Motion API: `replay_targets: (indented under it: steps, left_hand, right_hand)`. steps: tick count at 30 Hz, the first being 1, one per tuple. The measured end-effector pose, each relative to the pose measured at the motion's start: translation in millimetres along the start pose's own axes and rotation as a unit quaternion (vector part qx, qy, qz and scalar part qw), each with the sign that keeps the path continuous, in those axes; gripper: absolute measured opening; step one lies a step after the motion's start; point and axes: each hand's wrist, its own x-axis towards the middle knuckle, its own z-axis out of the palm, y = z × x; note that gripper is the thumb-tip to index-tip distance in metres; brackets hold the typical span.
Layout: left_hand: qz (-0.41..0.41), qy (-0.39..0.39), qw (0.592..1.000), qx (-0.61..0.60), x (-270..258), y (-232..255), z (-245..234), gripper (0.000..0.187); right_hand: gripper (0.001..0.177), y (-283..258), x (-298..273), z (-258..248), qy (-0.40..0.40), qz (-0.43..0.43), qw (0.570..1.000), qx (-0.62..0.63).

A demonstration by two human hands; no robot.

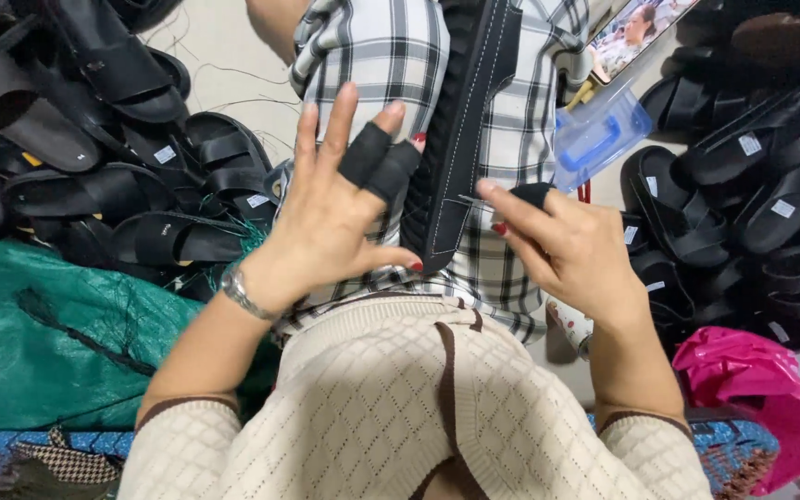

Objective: A person is hand-sewing the straps of black sandals onto the soles while sitting on the floor.

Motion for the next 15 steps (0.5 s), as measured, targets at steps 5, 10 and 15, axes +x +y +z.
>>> replay_targets:
  steps: [5,10,15]
  left_hand:
    - [0.037,-0.011,0.999,0.024,17,-7,-2,0.127]
    - [0.038,-0.019,0.999,0.014,19,-10,-1,0.128]
    - [0.039,-0.023,0.999,0.006,19,-12,2,0.131]
  right_hand:
    - [0.053,3,10,1,-0.060,-0.045,0.995,-0.064]
    - [0.049,3,15,0,-0.068,-0.047,0.995,-0.060]
    - [0.053,3,17,-3,-0.082,-0.044,0.994,-0.061]
